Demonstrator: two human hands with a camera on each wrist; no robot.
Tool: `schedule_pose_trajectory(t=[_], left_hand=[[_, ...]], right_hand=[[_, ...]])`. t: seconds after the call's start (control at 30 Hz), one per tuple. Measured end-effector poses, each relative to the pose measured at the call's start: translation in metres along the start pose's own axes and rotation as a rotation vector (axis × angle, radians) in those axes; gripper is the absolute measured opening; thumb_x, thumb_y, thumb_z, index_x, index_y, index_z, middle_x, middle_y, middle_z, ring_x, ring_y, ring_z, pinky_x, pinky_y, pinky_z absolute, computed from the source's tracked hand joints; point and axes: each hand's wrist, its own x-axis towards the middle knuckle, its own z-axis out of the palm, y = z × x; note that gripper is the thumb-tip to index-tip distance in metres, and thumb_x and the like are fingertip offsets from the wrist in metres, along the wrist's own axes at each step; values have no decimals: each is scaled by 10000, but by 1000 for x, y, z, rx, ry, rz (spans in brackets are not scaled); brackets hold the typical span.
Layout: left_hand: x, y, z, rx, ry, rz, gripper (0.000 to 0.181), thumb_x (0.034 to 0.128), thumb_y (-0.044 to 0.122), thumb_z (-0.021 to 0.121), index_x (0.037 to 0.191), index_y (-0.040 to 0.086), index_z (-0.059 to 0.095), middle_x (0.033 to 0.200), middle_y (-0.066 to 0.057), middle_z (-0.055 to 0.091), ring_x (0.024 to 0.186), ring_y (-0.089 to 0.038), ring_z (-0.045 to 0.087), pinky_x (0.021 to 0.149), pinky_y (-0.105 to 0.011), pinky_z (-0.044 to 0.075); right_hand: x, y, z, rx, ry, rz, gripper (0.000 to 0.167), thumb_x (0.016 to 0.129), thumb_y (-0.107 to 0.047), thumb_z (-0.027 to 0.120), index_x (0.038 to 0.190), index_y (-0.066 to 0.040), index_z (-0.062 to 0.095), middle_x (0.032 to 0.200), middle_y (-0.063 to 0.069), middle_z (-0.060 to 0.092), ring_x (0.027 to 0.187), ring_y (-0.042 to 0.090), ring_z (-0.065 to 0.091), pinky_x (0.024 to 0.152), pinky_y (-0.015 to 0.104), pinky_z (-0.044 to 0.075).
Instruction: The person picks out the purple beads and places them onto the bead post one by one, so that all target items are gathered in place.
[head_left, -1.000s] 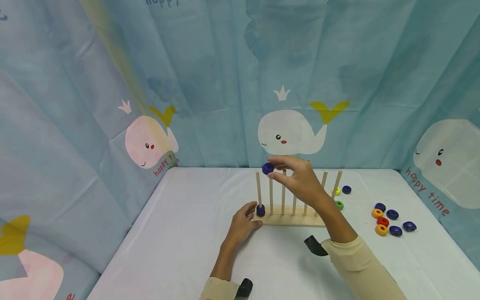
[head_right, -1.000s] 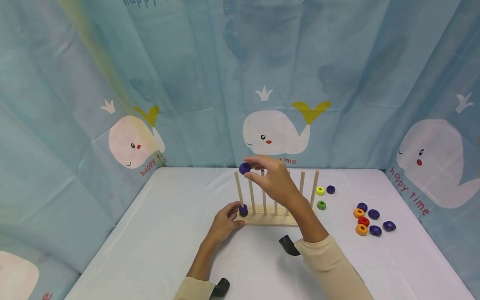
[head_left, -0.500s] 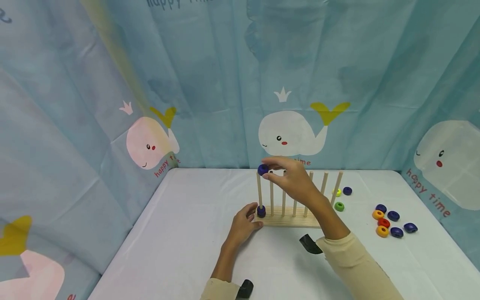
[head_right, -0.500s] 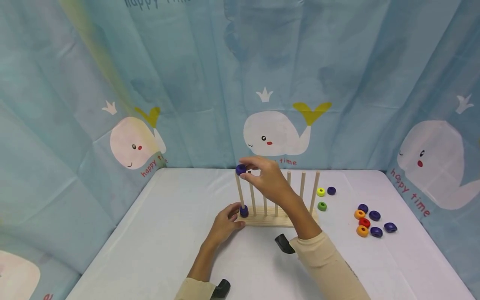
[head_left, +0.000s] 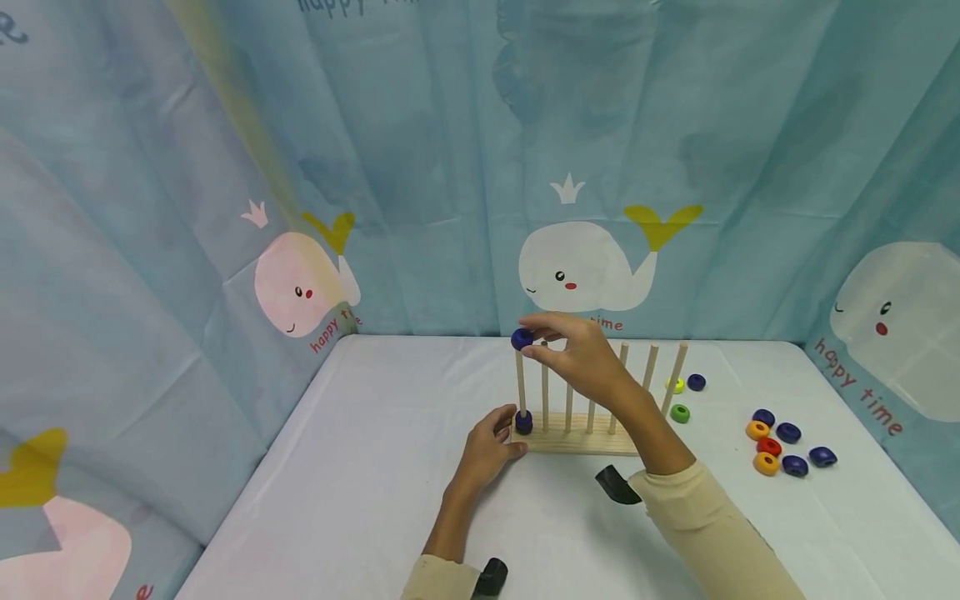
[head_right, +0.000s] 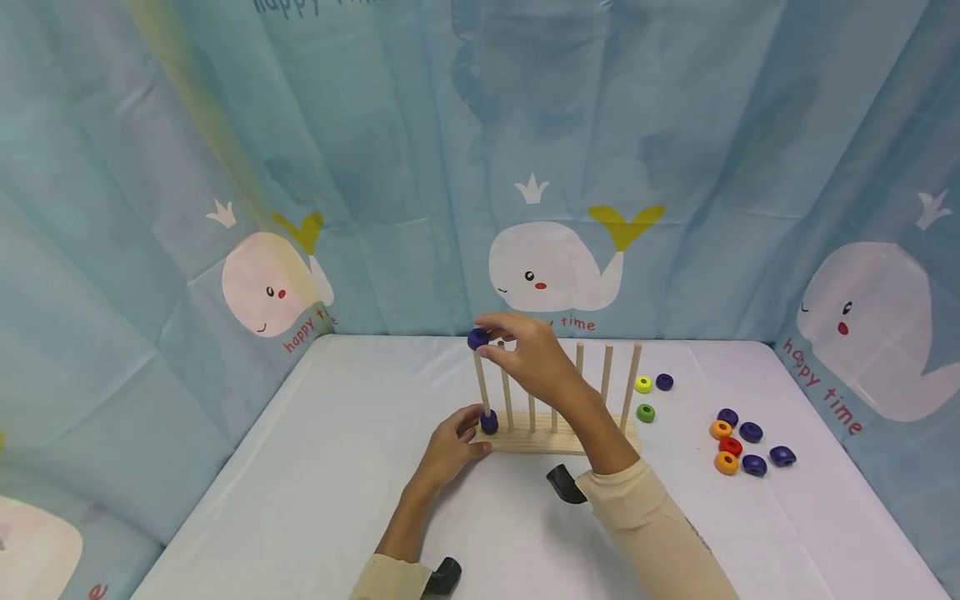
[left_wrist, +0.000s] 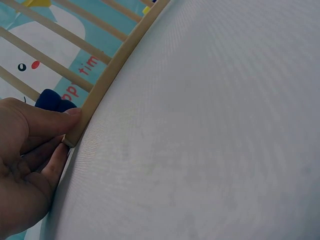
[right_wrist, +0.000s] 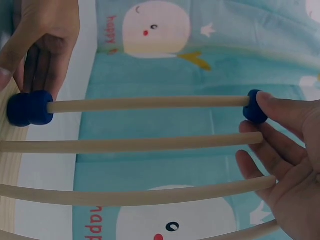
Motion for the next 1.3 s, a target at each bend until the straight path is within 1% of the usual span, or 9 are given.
schedule_pose_trajectory(t=[0.13,0.33,0.57,0.77,0.87,0.93,1.07,1.2,1.3], left_hand=[[1,1,2,19,-4,-7,690,879,-30,799,1515,-6,533,1536,-217,561,1449,-383,530,1208,-381,482],[3,-1,4,35,-8,-25,689,888,-15,789,1525,14,529,1542,-192,564,1454,-355,531,1201,-332,487],[3,0,4,27,-7,-26,694,882,-11,801,1522,27,536,1524,-184,580,1453,-352,532,1205,-343,486],[3,-1,4,29,-2,-20,693,877,-23,805,1517,25,543,1516,-191,585,1453,-360,530,1200,-339,488],[4,-1,4,25,-1,-13,701,869,-37,807,1515,10,539,1518,-201,580,1451,-365,530,1198,-334,488],[4,-2,3,23,4,-8,705,862,-44,808,1511,-10,536,1517,-217,576,1446,-380,530,1199,-347,489],[4,-3,1,18,6,-5,700,859,-48,805,1504,-27,535,1519,-229,569,1445,-399,525,1206,-373,483],[4,-4,0,14,2,-8,693,861,-44,802,1503,-13,542,1520,-213,573,1446,-385,527,1208,-360,482],[4,-4,0,13,2,7,689,855,-46,805,1494,-20,549,1511,-221,579,1437,-396,533,1204,-368,487]], right_hand=[[0,1,0,-4,-7,-9,369,943,-80,803,1304,-61,731,1243,64,769,1059,219,746,921,415,669],[-1,3,-1,-9,-13,0,371,948,-91,801,1312,-77,729,1259,51,767,1085,220,743,937,446,664],[-5,0,-6,-12,-1,3,374,960,-131,797,1325,-92,724,1265,56,766,1115,224,736,970,460,643],[-12,-1,-14,-46,45,-26,380,953,-134,806,1325,-113,730,1260,33,769,1112,207,735,898,443,646],[-16,1,-20,-40,73,-44,379,947,-114,808,1317,-105,731,1258,35,769,1102,205,737,902,454,651],[-19,2,-24,-47,86,-38,380,946,-121,812,1318,-112,734,1254,19,769,1095,194,733,910,452,646],[-28,3,-32,-62,119,-14,380,942,-125,817,1315,-125,737,1238,0,770,1082,200,717,889,365,627],[-37,3,-40,-65,167,-11,368,933,-107,822,1293,-135,748,1215,12,777,1065,237,703,805,249,580],[-44,5,-46,-70,201,-14,377,923,-79,825,1289,-136,753,1206,27,783,1056,194,688,793,194,554]])
